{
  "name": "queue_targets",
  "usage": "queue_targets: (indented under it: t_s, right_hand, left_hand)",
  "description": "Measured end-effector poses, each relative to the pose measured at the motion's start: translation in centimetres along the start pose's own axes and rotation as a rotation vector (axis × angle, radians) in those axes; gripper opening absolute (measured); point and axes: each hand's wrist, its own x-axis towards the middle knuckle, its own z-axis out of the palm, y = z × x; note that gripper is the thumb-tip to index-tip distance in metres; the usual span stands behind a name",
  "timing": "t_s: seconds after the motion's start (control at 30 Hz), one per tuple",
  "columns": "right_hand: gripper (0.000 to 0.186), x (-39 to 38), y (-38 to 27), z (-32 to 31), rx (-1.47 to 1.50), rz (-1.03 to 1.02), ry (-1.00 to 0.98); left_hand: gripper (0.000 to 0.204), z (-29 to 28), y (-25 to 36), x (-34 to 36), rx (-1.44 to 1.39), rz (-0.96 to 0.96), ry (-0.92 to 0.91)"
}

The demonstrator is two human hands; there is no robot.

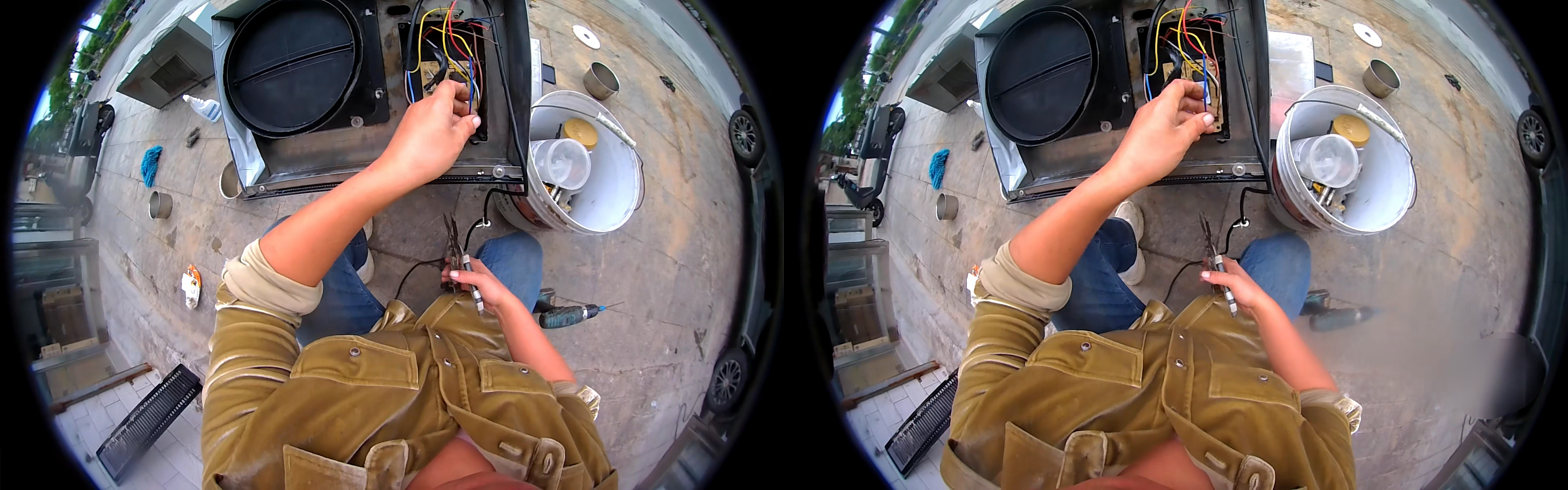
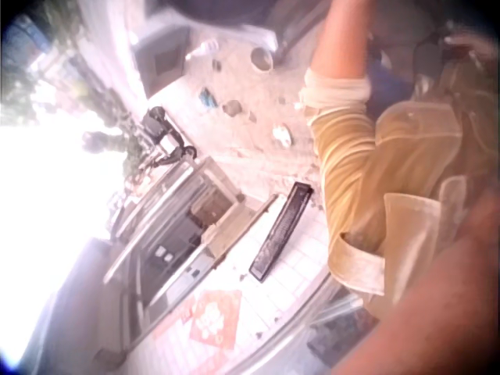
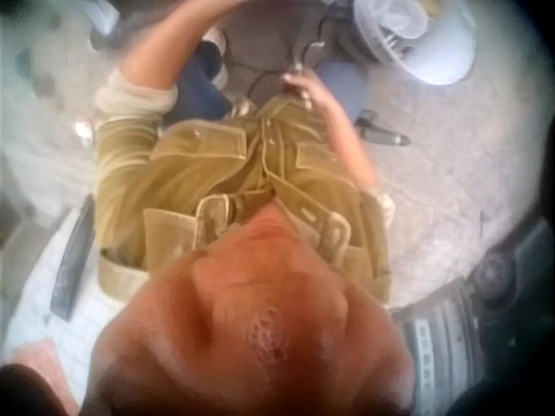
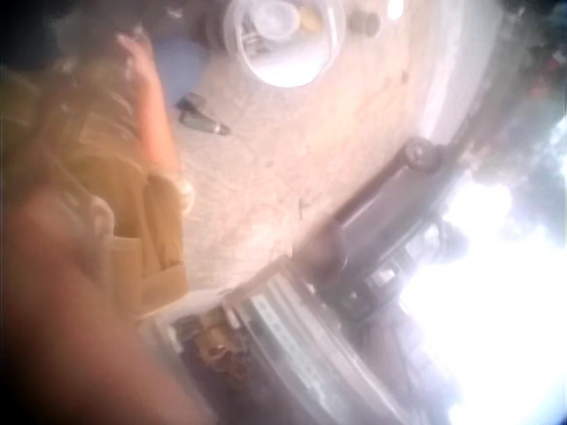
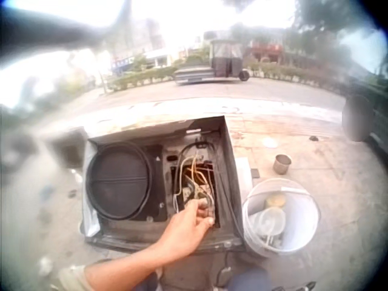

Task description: The person works on the internal wiring of a disassembled appliance, using pliers to strip and connect wires. They then move to a cluttered workshop area, sit on the floor, and sort through small parts in a plastic bag before returning to the appliance.

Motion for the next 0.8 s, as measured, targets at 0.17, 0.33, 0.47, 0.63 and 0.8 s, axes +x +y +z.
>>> queue_targets:
  t_s: [0.17, 0.33, 0.47, 0.63, 0.8]
  right_hand:
    - [0.031, 3.0, 0.2, 0.6, 0.147, 0.097, 0.136]
    - [0.030, 4.3, 0.4, 1.0, 0.190, 0.077, 0.174]
    - [0.030, 5.6, 1.3, 0.9, 0.205, 0.104, 0.216]
    - [0.029, 7.9, 3.2, 0.4, 0.248, 0.107, 0.234]
    - [0.039, 11.2, 5.0, -0.4, 0.134, 0.106, 0.282]
  left_hand:
    - [0.018, -0.8, 0.3, -1.2, -0.114, 0.005, 0.005]
    - [0.017, -2.1, -0.1, -3.2, -0.105, 0.031, -0.096]
    - [0.024, -3.2, 0.8, -4.3, 0.174, 0.146, -0.298]
    - [0.049, -4.2, 0.9, -3.6, 0.216, 0.359, -0.445]
    - [0.045, -5.7, 2.1, -0.7, -0.150, 0.261, -0.229]
